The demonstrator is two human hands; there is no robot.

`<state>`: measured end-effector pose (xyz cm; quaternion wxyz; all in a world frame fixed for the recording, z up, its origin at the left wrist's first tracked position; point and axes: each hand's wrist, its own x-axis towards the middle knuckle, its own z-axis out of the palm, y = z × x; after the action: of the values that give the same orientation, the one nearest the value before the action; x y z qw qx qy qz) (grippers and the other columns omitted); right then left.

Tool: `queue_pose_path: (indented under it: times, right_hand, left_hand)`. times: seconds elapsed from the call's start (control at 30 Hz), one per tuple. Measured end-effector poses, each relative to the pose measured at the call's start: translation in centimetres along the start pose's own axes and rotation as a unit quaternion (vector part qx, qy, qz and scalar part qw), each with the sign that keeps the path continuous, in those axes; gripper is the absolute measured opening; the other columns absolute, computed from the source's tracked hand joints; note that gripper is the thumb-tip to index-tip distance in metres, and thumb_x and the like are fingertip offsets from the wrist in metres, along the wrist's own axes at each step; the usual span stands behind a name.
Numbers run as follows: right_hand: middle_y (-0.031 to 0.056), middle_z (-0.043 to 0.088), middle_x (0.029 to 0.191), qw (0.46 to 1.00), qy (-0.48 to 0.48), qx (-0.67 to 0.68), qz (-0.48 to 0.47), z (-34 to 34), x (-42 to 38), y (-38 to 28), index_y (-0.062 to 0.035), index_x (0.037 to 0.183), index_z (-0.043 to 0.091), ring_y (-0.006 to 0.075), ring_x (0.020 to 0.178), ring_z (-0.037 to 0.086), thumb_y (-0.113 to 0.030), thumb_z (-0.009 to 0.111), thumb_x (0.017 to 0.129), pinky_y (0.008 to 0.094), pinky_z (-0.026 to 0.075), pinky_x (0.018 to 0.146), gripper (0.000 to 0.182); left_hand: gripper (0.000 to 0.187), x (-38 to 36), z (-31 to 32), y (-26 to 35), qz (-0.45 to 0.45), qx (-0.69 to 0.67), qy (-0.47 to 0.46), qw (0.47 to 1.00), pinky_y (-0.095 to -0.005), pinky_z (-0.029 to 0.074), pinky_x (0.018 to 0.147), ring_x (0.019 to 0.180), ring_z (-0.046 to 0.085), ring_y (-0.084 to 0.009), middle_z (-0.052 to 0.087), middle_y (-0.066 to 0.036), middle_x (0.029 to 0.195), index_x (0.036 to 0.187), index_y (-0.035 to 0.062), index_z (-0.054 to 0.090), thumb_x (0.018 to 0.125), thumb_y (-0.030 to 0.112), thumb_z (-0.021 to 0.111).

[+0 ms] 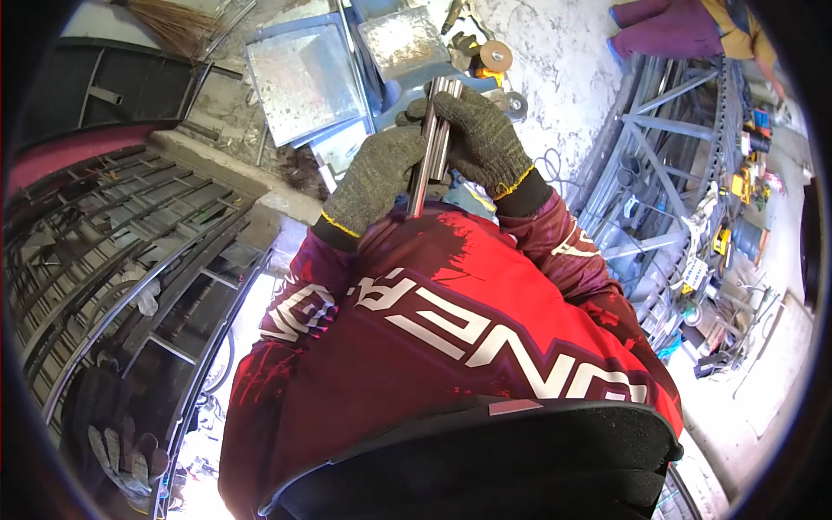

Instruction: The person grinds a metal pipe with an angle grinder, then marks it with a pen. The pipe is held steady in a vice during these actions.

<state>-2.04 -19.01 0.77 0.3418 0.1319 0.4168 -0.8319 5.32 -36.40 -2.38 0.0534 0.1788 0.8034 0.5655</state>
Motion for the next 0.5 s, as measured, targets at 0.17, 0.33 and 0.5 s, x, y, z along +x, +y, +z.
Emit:
queue_pose_path:
  times: [0.17,0.33,0.5]
  right_hand:
    - [0.0185,0.069,0.102,0.998,0.014,0.061,-0.008,-0.2,0.9,0.0,-0.0023,0.112,0.055,0.0325,0.095,0.072,-0.013,0.065,0.099,0.0446,0.064,0.084,0.020]
    - [0.0175,0.071,0.101,0.996,-0.009,-0.064,-0.067,1.8,-0.1,-0.5,0.0022,0.112,0.058,0.0258,0.092,0.072,-0.019,0.066,0.098,0.0391,0.061,0.083,0.027]
    - [0.0113,0.072,0.101,0.961,0.020,-0.253,-0.110,4.1,-2.3,-1.5,0.0015,0.122,0.056,0.0172,0.091,0.069,-0.020,0.068,0.096,0.0314,0.057,0.080,0.036]
  left_hand:
    - [0.032,0.0,-0.4,1.9,-0.108,-0.246,0.030,0.963,-0.0360,0.055,0.081,0.090,0.069,-0.0239,0.071,-0.013,0.103,0.119,0.0017,0.068,0.089,0.012,0.072]
    - [0.029,0.1,-0.9,2.3,-0.188,-0.314,0.045,0.930,-0.0335,0.056,0.075,0.088,0.067,-0.0181,0.071,-0.010,0.098,0.116,-0.0004,0.069,0.091,0.014,0.070]
    - [0.033,0.5,-1.6,3.6,-0.249,-0.194,0.057,0.947,-0.0325,0.055,0.071,0.080,0.068,-0.0150,0.074,-0.010,0.090,0.106,-0.0025,0.072,0.090,0.026,0.069]
